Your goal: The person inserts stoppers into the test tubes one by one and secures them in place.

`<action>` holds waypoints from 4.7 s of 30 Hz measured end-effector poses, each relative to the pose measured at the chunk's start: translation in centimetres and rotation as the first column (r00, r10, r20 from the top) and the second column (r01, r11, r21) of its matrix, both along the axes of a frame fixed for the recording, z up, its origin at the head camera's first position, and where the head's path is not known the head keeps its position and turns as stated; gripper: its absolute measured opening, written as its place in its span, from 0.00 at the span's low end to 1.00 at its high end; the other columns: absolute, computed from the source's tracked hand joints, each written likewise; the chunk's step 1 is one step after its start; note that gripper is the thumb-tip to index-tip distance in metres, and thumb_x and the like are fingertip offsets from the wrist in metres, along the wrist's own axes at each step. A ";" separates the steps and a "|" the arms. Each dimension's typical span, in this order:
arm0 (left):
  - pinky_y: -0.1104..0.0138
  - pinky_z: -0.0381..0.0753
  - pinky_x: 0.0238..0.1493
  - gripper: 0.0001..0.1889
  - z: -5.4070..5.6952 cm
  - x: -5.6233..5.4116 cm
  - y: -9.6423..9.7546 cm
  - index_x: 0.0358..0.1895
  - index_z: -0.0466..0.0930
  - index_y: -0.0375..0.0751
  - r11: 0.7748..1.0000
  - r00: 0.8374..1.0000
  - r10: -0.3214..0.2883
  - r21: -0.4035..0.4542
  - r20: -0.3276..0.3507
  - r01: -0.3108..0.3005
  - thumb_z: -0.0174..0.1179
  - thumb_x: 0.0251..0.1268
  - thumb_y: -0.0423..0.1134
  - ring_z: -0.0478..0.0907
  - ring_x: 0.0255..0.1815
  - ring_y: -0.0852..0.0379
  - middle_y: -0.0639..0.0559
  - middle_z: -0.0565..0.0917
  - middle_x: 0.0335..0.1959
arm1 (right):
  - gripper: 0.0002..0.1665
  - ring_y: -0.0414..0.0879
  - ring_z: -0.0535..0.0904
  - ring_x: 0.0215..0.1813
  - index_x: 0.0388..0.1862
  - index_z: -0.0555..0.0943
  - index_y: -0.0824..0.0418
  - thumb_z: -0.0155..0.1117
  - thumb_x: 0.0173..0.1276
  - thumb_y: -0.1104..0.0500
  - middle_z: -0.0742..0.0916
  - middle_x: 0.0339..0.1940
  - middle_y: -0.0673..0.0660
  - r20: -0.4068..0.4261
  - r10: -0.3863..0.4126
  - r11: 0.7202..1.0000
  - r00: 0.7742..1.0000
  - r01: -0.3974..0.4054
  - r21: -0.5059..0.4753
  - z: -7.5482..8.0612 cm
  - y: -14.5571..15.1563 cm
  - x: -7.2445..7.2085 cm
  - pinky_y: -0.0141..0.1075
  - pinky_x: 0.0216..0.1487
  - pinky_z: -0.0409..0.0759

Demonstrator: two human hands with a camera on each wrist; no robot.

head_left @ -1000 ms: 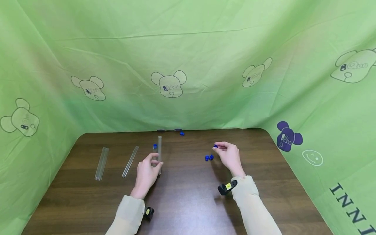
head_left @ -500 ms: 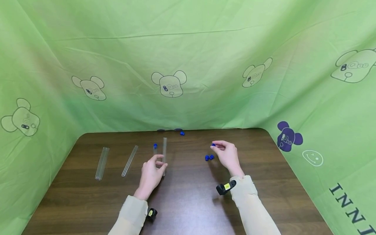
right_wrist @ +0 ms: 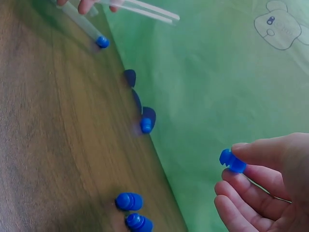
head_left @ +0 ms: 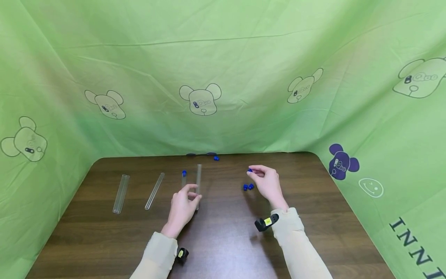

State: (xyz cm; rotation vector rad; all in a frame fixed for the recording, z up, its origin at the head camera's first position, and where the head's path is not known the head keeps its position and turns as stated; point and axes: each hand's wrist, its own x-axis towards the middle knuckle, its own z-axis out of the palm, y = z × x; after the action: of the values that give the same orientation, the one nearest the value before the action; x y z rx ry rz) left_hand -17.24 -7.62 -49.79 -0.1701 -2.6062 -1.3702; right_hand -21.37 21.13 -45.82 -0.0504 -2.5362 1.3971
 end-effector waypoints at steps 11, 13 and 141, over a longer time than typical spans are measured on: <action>0.61 0.83 0.30 0.16 -0.5 0.2 0.7 0.54 0.83 0.38 1.000 1.000 -0.029 0.011 -0.003 0.029 0.71 0.62 0.31 0.83 0.22 0.64 0.50 0.89 0.31 | 0.14 0.51 0.87 0.43 0.50 0.88 0.63 0.73 0.67 0.60 0.90 0.42 0.59 -0.003 0.025 0.999 1.000 -0.025 -0.034 0.7 -0.8 0.1 0.28 0.44 0.79; 0.62 0.83 0.29 0.16 -0.6 0.2 0.8 0.54 0.83 0.37 0.999 0.999 -0.034 0.019 -0.003 0.034 0.70 0.62 0.31 0.83 0.22 0.65 0.50 0.89 0.31 | 0.14 0.51 0.87 0.44 0.51 0.88 0.64 0.73 0.67 0.61 0.90 0.42 0.59 -0.004 0.033 0.999 0.999 -0.033 -0.037 0.8 -1.0 0.1 0.28 0.44 0.79; 0.70 0.80 0.26 0.15 -0.4 1.9 4.2 0.53 0.84 0.38 0.985 0.985 -0.169 0.036 -0.041 0.171 0.69 0.64 0.31 0.83 0.25 0.67 0.52 0.89 0.33 | 0.31 0.56 0.87 0.41 0.69 0.75 0.65 0.68 0.67 0.73 0.88 0.41 0.66 -0.144 0.258 0.940 0.955 -0.283 -0.189 1.2 -8.8 2.6 0.40 0.47 0.85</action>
State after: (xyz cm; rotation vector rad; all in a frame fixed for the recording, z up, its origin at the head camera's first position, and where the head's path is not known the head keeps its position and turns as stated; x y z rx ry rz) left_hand -15.36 -3.42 -50.15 -0.4175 -2.5821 -1.4553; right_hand -18.72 12.28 -44.63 0.3477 -2.3588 1.7088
